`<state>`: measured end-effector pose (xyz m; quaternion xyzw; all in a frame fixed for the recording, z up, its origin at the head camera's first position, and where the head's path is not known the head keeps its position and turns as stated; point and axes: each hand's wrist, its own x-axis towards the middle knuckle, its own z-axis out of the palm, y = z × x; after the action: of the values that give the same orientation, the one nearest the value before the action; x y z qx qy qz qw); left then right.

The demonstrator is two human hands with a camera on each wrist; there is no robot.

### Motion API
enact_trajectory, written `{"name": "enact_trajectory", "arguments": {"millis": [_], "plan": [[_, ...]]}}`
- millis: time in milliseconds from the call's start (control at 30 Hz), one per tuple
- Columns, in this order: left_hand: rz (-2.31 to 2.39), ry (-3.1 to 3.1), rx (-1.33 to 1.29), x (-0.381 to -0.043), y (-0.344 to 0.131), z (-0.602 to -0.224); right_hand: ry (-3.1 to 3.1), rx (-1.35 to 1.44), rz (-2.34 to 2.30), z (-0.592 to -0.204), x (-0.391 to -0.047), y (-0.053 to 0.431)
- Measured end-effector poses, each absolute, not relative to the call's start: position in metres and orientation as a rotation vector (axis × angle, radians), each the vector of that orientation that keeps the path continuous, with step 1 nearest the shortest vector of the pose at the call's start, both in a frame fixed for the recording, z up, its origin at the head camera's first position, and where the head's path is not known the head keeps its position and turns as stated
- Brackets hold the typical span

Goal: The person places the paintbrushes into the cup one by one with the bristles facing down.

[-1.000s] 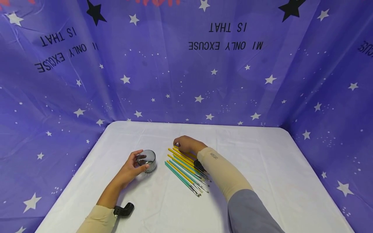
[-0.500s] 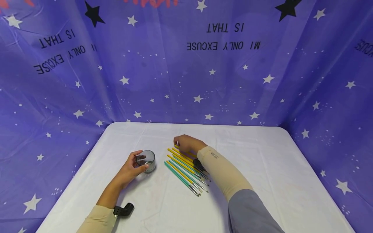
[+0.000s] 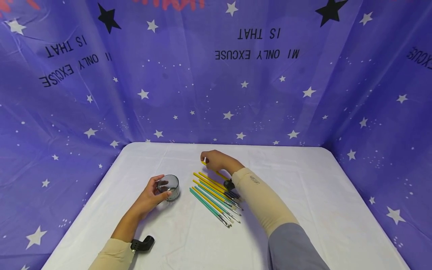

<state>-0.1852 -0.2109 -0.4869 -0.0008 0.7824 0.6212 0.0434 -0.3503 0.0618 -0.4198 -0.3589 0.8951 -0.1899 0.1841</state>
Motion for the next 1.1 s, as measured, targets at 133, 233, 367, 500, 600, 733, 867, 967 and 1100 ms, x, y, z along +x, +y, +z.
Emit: {"name": "enact_trajectory", "arguments": {"millis": [133,233,367,500,600,733,867,967,1100], "plan": [[1.894,2.397,-0.009,-0.184,-0.211,-0.487,2.536,-1.041,-0.630,-0.409,-0.349,0.063],[1.891,2.405,-0.013,-0.183,-0.212,-0.487,2.550,-1.053,-0.678,-0.402,-0.347,0.063],[1.898,2.406,-0.002,-0.183,-0.212,-0.488,2.554,-1.065,-0.751,-0.394,-0.343,0.063],[1.892,2.411,0.002,-0.184,-0.211,-0.487,2.524,-1.088,-0.857,-0.387,-0.337,0.062],[1.892,2.408,0.012,-0.184,-0.210,-0.486,2.500,-1.080,-0.934,-0.382,-0.333,0.061],[1.896,2.401,0.016,-0.177,-0.205,-0.471,2.483,-1.048,-1.042,-0.375,-0.329,0.058],[1.893,2.402,0.027,-0.171,-0.202,-0.460,2.496,-1.037,-1.124,-0.373,-0.327,0.053],[1.895,2.406,0.021,-0.178,-0.208,-0.475,2.496,-1.041,-1.181,-0.372,-0.326,0.051],[1.888,2.425,0.020,-0.186,-0.212,-0.491,2.473,-1.030,-1.285,-0.371,-0.324,0.048]]}}
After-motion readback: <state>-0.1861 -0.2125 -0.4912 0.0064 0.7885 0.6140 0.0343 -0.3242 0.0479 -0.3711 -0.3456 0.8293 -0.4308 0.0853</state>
